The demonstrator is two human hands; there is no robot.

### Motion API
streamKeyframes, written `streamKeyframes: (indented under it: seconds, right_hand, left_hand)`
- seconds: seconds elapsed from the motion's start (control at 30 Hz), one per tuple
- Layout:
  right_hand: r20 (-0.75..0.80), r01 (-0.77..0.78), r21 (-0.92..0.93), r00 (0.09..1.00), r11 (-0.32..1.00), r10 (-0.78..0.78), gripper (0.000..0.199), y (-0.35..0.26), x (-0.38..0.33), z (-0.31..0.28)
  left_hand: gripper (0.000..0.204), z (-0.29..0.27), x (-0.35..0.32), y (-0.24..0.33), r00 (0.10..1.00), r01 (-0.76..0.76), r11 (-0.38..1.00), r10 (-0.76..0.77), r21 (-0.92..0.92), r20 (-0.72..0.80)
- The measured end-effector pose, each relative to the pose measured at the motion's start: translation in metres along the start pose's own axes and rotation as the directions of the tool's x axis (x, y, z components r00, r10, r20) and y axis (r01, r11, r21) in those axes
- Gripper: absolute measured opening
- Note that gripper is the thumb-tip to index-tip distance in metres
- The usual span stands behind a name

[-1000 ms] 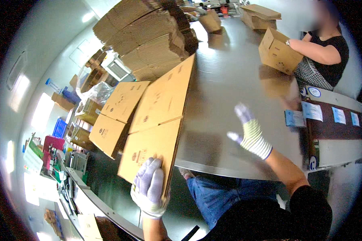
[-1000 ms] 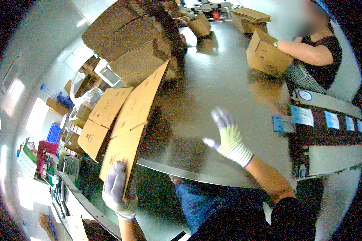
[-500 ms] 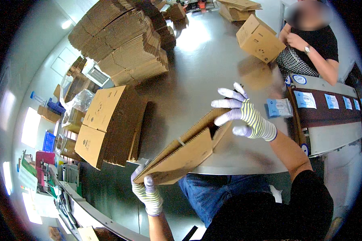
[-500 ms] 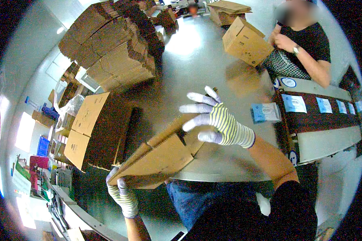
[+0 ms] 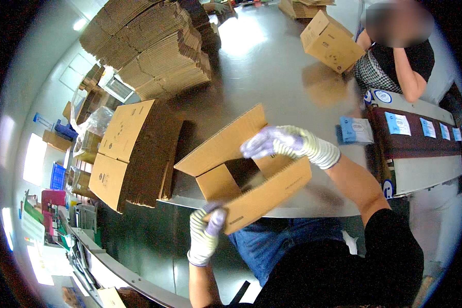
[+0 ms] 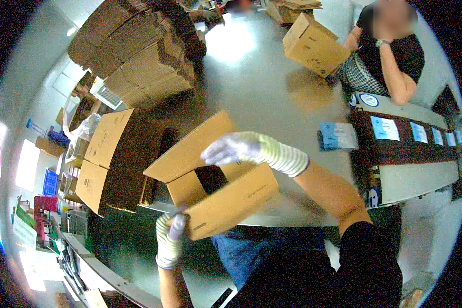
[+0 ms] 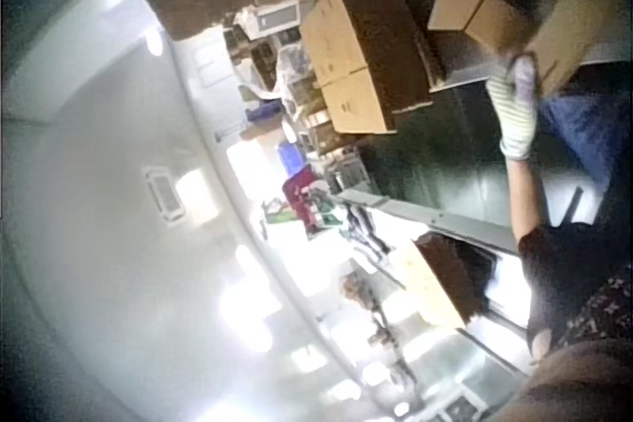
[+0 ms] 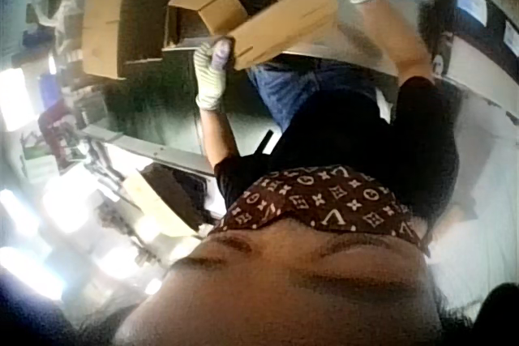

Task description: The person picks up groups of small blue packets from a conveyor belt and places them into cardboard boxes on a metal table.

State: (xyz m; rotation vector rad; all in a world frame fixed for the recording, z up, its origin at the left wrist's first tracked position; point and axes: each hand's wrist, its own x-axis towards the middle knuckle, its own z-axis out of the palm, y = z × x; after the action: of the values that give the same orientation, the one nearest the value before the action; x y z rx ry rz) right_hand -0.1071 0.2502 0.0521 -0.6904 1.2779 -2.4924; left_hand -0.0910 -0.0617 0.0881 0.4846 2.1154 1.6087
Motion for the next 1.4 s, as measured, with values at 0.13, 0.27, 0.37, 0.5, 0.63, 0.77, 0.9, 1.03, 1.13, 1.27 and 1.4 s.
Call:
streamKeyframes:
  seconds: [0.13, 0.27, 0.37, 0.5, 0.63, 0.77, 0.9, 1.03, 1.13, 1.27, 1.4]
  right_hand:
    - [0.023, 0.073, -0.915, 0.991, 0.397, -0.131, 0.036, -0.017, -0.035, 0.044]
    - [-0.009, -0.063, -0.979, 0.963, -0.192, -0.269, 0.031, 0.011, -0.041, 0.042]
    - [0.014, -0.029, -0.986, 0.969, -0.167, -0.247, 0.028, 0.011, -0.039, 0.041]
    - [0.062, 0.061, -0.998, 0.953, -0.013, -0.298, 0.028, 0.018, -0.038, 0.035]
    - [-0.151, -0.101, -0.984, 0.911, 0.146, -0.384, 0.034, 0.008, -0.059, 0.047]
    - [-0.38, -0.289, -0.919, 0.831, 0.27, -0.406, 0.054, 0.011, -0.09, 0.046]
    - [-0.494, -0.277, -0.844, 0.732, 0.459, -0.468, 0.073, 0.011, -0.07, 0.066]
    - [-0.323, -0.249, -0.946, 0.664, 0.207, -0.675, 0.064, -0.039, -0.044, 0.103]
    - [-0.197, -0.277, -0.957, 0.839, -0.085, -0.507, 0.055, -0.054, -0.026, 0.127]
    - [-0.123, -0.233, -0.918, 0.937, -0.322, -0.328, 0.046, -0.003, -0.009, 0.119]
    - [-0.073, -0.146, -0.931, 0.973, -0.334, -0.221, 0.048, 0.023, -0.011, 0.09]
  left_hand:
    - [0.035, 0.017, 0.025, -0.013, 0.903, -0.341, 0.933, 0.36, 0.119, -0.233]
    - [0.043, 0.023, 0.042, 0.007, 0.785, -0.449, 0.104, 0.521, 0.887, 0.336]
    - [0.044, 0.022, 0.049, 0.008, 0.756, -0.595, 0.155, 0.44, 0.789, 0.484]
    - [0.035, 0.032, 0.056, 0.016, 0.727, -0.665, 0.204, 0.394, 0.718, 0.562]
    - [0.019, 0.028, 0.046, 0.01, 0.753, -0.63, 0.292, 0.457, 0.719, 0.474]
    - [0.022, -0.005, 0.034, -0.01, 0.766, -0.477, 0.601, 0.642, 0.642, -0.033]
    - [0.043, -0.011, 0.027, -0.054, 0.631, -0.51, 0.836, 0.524, 0.203, -0.572]
    - [0.053, 0.047, 0.027, -0.099, 0.732, -0.59, 0.807, 0.522, -0.024, -0.438]
    - [0.058, 0.094, 0.023, -0.163, 0.883, -0.305, 0.943, 0.225, -0.137, -0.412]
    - [0.056, 0.097, 0.024, -0.244, 0.982, -0.186, 0.727, 0.137, -0.66, -0.127]
    - [0.057, 0.065, 0.022, -0.244, 0.974, 0.074, 0.71, -0.203, -0.701, -0.102]
